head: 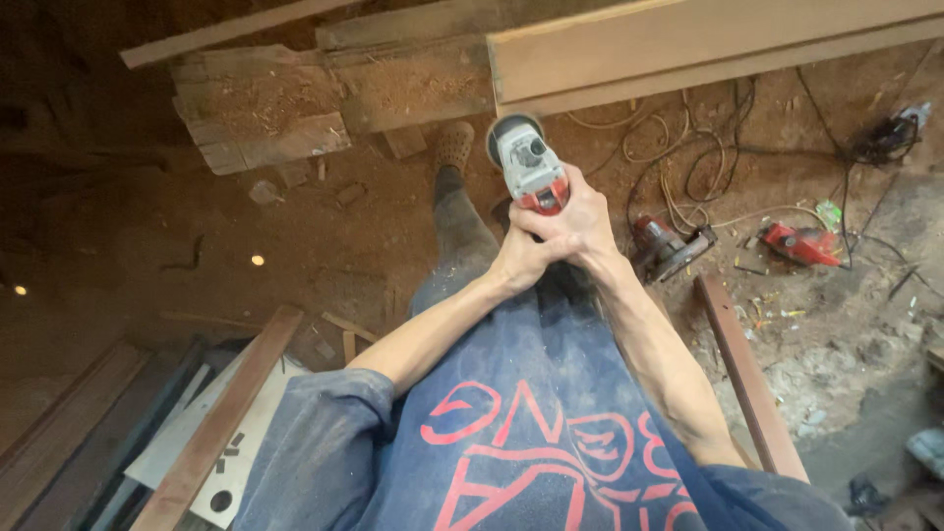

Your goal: The person uses an angle grinder to sand the surface of a long wooden plank. They hold the plank with one hand and move the tool along its length, occasionally lifting and repositioning the plank to access different areas.

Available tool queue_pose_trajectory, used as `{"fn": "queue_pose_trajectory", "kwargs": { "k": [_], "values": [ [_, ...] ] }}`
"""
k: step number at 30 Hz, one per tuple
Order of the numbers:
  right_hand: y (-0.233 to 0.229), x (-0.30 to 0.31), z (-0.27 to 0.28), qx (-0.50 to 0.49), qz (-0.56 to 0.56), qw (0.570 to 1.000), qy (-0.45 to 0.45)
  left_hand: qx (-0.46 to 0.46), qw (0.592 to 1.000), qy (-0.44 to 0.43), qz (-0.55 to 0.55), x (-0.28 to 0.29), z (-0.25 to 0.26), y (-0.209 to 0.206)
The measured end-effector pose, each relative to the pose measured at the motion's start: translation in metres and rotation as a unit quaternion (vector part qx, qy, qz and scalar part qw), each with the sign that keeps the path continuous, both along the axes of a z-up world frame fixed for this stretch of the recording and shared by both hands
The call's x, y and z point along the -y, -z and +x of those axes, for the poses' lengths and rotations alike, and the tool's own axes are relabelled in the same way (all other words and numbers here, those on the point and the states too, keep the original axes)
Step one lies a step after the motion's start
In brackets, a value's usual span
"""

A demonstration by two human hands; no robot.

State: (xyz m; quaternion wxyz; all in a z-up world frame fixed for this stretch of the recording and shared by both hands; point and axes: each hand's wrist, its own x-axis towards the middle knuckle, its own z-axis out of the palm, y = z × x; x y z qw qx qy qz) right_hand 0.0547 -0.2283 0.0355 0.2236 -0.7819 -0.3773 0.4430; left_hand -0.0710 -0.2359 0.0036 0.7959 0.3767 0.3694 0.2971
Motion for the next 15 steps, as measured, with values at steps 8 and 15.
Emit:
{"fn": "queue_pose_trajectory", "kwargs": {
  "k": [8, 15],
  "values": [
    [-0.009, -0.007, 0.02, 0.059, -0.017, 0.998, 0.034, 0.032, 0.999, 0.007, -0.033, -0.013, 0.031, -0.002],
    [-0.014, 0.009, 0.081, 0.054, -0.021, 0.993, 0.099, -0.008, 0.997, 0.071, -0.001, -0.003, 0.096, 0.012]
  ]
}}
